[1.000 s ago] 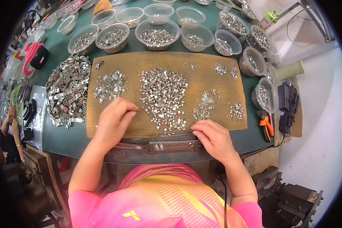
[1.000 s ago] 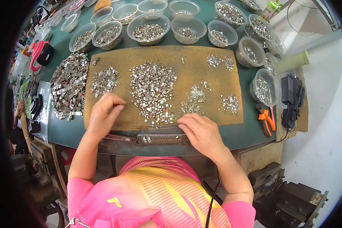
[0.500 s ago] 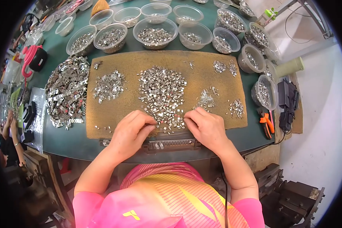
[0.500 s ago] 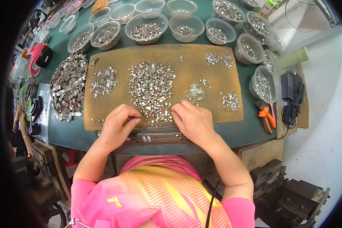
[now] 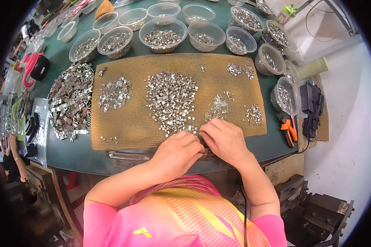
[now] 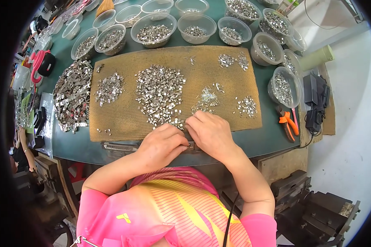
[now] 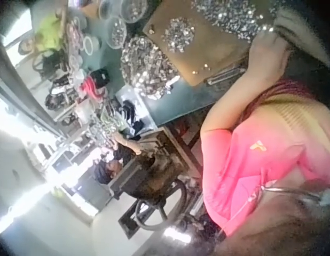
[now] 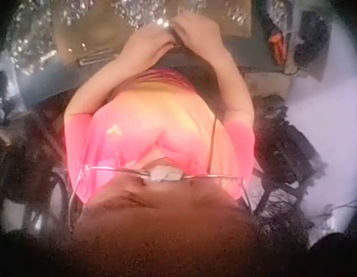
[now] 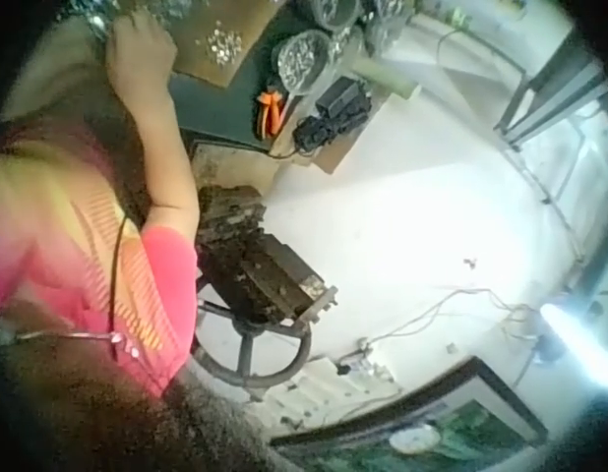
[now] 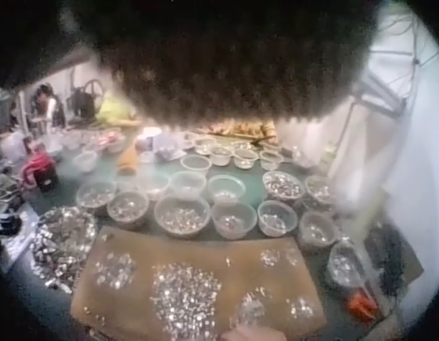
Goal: The person sorts and aligns small metal parts onto a tray by hand, then processes them with a manual press.
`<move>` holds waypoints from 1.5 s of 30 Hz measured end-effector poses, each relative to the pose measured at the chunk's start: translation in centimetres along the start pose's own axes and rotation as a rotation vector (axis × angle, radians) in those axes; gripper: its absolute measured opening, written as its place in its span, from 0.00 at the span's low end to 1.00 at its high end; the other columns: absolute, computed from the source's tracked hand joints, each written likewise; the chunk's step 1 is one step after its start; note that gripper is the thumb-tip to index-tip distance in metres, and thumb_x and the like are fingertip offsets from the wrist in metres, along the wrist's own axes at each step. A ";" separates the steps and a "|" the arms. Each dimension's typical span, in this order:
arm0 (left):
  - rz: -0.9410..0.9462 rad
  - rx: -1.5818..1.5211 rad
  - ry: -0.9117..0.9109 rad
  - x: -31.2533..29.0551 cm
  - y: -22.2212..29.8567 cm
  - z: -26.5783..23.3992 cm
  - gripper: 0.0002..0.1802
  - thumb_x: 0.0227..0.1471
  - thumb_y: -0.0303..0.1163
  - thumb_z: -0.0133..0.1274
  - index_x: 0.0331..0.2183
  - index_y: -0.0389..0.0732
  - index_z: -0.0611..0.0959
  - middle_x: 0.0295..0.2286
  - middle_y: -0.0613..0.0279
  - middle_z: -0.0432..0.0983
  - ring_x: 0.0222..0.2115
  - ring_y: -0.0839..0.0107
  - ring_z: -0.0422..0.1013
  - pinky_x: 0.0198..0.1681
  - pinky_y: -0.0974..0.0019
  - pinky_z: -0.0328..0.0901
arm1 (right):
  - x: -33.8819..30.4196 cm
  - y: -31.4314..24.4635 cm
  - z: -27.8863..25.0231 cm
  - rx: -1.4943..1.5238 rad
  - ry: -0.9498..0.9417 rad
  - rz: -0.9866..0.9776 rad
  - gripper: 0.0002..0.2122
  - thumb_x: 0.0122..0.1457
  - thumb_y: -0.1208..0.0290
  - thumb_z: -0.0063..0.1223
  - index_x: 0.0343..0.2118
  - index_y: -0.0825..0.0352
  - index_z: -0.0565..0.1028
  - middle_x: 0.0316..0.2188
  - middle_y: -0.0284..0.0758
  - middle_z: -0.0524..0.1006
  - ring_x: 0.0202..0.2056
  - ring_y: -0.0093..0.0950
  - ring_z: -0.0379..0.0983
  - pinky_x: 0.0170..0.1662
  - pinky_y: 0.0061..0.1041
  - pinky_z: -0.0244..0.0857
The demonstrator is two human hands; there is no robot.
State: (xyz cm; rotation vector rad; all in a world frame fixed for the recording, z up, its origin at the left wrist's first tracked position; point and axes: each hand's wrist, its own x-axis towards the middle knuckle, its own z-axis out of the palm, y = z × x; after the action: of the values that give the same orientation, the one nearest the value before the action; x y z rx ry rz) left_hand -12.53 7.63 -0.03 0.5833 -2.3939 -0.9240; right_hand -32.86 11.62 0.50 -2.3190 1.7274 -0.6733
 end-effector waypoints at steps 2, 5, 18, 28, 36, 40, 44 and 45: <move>0.007 0.023 0.000 -0.1 0.0 0.5 0.07 0.49 0.27 0.65 0.33 0.41 0.84 0.33 0.61 0.76 0.37 0.58 0.73 0.41 0.57 0.69 | 0.0 0.0 0.2 0.020 0.002 0.018 0.06 0.54 0.74 0.64 0.34 0.62 0.78 0.28 0.32 0.75 0.31 0.36 0.76 0.33 0.34 0.71; 0.024 0.060 0.006 -0.1 0.1 0.6 0.08 0.48 0.27 0.65 0.34 0.42 0.85 0.33 0.61 0.76 0.37 0.58 0.72 0.40 0.57 0.69 | -0.2 0.1 0.6 0.035 0.065 0.023 0.04 0.56 0.72 0.60 0.32 0.60 0.76 0.28 0.31 0.73 0.31 0.35 0.75 0.34 0.35 0.70; -0.040 -0.059 0.037 -0.7 0.0 -1.6 0.10 0.50 0.21 0.62 0.38 0.39 0.85 0.36 0.58 0.79 0.38 0.57 0.74 0.42 0.57 0.70 | -0.3 0.3 0.2 0.027 0.041 -0.046 0.06 0.55 0.73 0.62 0.34 0.62 0.76 0.29 0.32 0.74 0.31 0.35 0.76 0.35 0.34 0.70; -0.145 0.107 0.140 -1.6 -1.7 -4.7 0.09 0.52 0.25 0.62 0.38 0.40 0.85 0.34 0.60 0.79 0.38 0.57 0.73 0.41 0.58 0.69 | -2.4 -1.7 -1.2 0.226 -0.031 -0.143 0.10 0.54 0.74 0.64 0.36 0.64 0.74 0.39 0.33 0.77 0.41 0.36 0.76 0.47 0.36 0.69; -0.084 0.149 0.050 -1.3 -1.6 -3.9 0.10 0.50 0.25 0.63 0.38 0.40 0.85 0.33 0.60 0.78 0.37 0.58 0.73 0.41 0.58 0.70 | -1.8 -1.8 -1.3 0.240 -0.098 -0.080 0.08 0.56 0.74 0.63 0.37 0.63 0.76 0.39 0.32 0.77 0.41 0.35 0.76 0.47 0.35 0.69; -0.050 0.256 -0.001 -0.7 -1.5 -3.0 0.12 0.49 0.26 0.64 0.38 0.40 0.85 0.32 0.60 0.75 0.37 0.58 0.72 0.41 0.58 0.69 | -1.1 -1.1 0.0 0.160 -0.003 0.005 0.07 0.56 0.72 0.63 0.37 0.62 0.78 0.36 0.31 0.77 0.39 0.34 0.76 0.40 0.33 0.71; -0.038 0.330 -0.015 0.2 -2.1 -2.2 0.10 0.49 0.28 0.63 0.37 0.40 0.83 0.30 0.61 0.72 0.36 0.58 0.70 0.41 0.59 0.69 | -0.2 -1.3 0.7 0.044 -0.028 -0.030 0.07 0.55 0.71 0.64 0.34 0.62 0.76 0.31 0.32 0.73 0.35 0.35 0.74 0.37 0.36 0.70; -0.021 0.361 -0.024 0.3 -2.2 -2.0 0.09 0.49 0.28 0.62 0.35 0.41 0.83 0.30 0.61 0.72 0.36 0.59 0.70 0.41 0.59 0.69 | 0.0 -1.3 0.8 0.013 -0.036 -0.031 0.07 0.54 0.71 0.64 0.33 0.62 0.75 0.30 0.33 0.72 0.34 0.35 0.74 0.36 0.37 0.70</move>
State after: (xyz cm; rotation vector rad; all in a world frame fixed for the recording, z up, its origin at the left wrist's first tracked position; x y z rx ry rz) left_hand -11.12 4.96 -0.24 0.7318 -2.5994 -0.5083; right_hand -31.36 11.94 0.33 -2.3390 1.6703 -0.6420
